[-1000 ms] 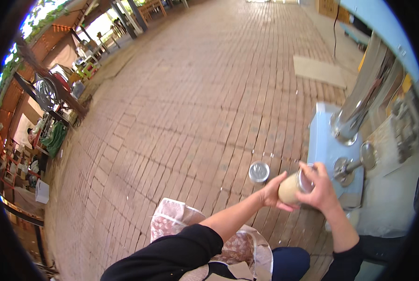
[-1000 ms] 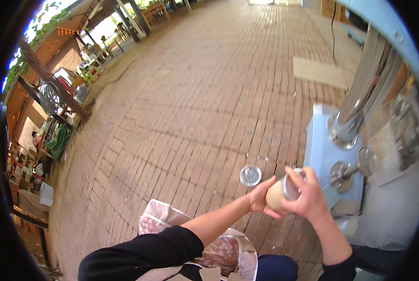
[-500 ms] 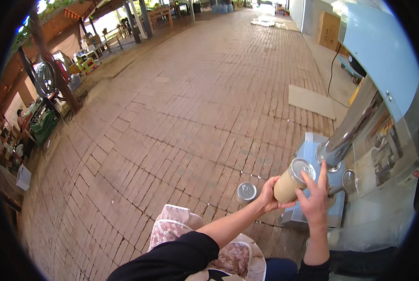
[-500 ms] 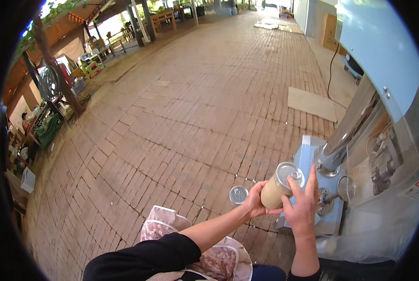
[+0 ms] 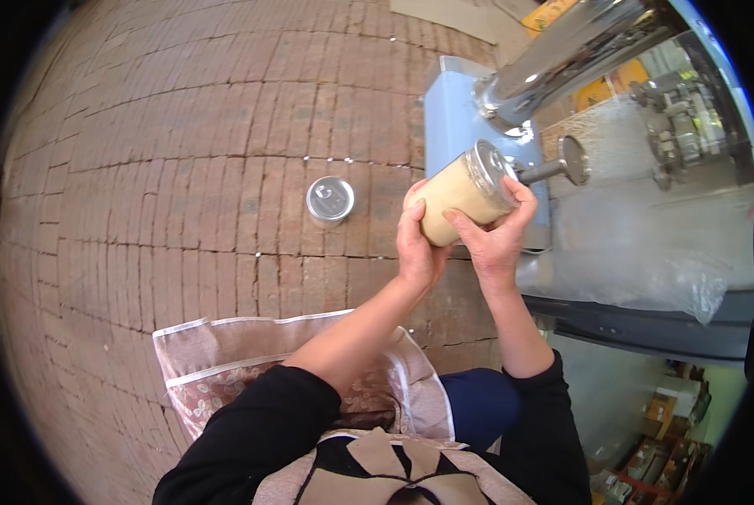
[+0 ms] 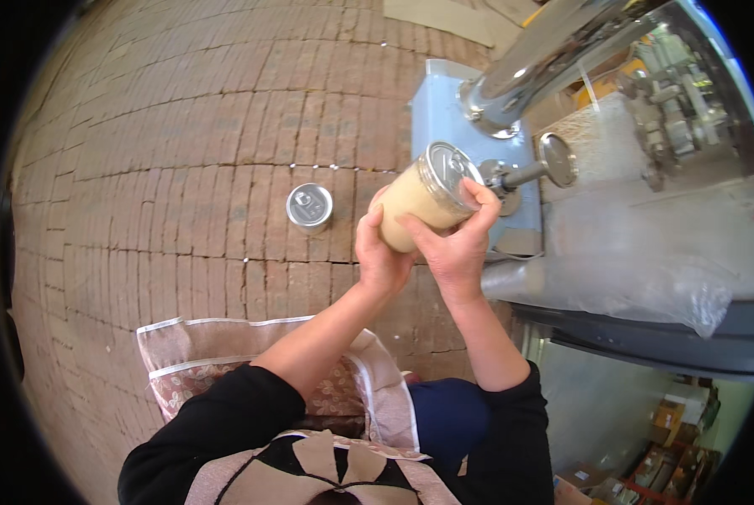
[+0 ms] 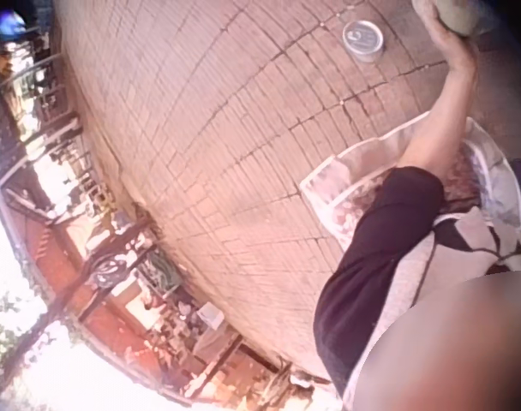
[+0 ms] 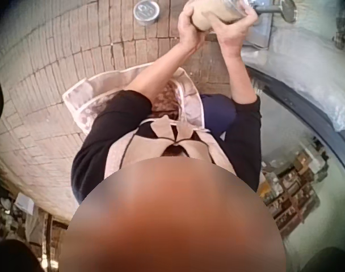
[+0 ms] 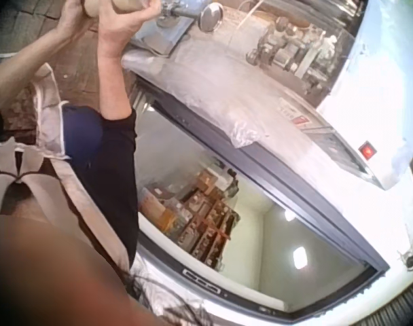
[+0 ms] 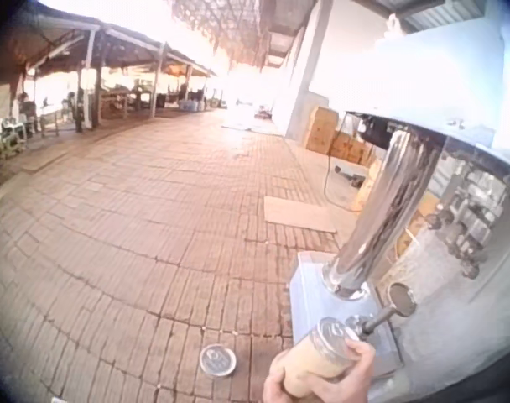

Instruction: The person scoops a light-colored powder into a clear jar on a digital scale, then transfers the powder into a plastic bag and places it on a shelf. The person then carries two jars to an outdoor area, places them on a sealing machine, and seals them with lids. The person plugs in the machine and retrieves the sealed jars.

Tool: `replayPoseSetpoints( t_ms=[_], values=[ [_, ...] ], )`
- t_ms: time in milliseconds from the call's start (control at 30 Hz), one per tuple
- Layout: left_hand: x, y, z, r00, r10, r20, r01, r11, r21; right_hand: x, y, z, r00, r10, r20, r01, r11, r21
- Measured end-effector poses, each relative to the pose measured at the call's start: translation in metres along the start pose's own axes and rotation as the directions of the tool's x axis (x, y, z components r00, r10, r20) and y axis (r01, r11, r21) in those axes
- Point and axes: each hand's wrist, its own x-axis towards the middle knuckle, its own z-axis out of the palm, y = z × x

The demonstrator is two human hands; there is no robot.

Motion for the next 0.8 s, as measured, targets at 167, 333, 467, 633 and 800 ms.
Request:
replayPoseSetpoints(
  t_ms=[167, 333, 467, 633, 800],
  values=[
    [-0.006, -0.008, 0.014, 0.982, -0.146, 0.118, 0.128, 0.98, 0.15, 0.001, 0.003, -0.033, 0.994, -0.085, -0.065, 0.081, 0.995, -0.061],
    [0.002, -0.005, 0.003, 0.916, -0.353, 0.19, 0.185, 0.793, 0.58, -0.015, 0.006, -0.101, 0.915, 0.051, -0.401, -0.09, 0.993, -0.077],
    [0.03, 0.033, -0.01, 0.999, 0.04, 0.007, -0.037, 0.825, 0.564, 0.0, 0.021, -0.181, 0.742, -0.114, -0.661, -0.162, 0.926, -0.342],
    [0.06, 0.1, -0.04, 0.84, 0.541, -0.03, -0.372, 0.616, 0.694, 0.056, 0.043, -0.22, 0.745, -0.288, -0.602, 0.041, 0.92, -0.39],
    [0.073, 0.124, -0.084, 0.682, 0.73, -0.047, -0.337, 0.371, 0.865, 0.107, 0.035, -0.187, 0.827, -0.308, -0.47, 0.15, 0.927, -0.344]
  ],
)
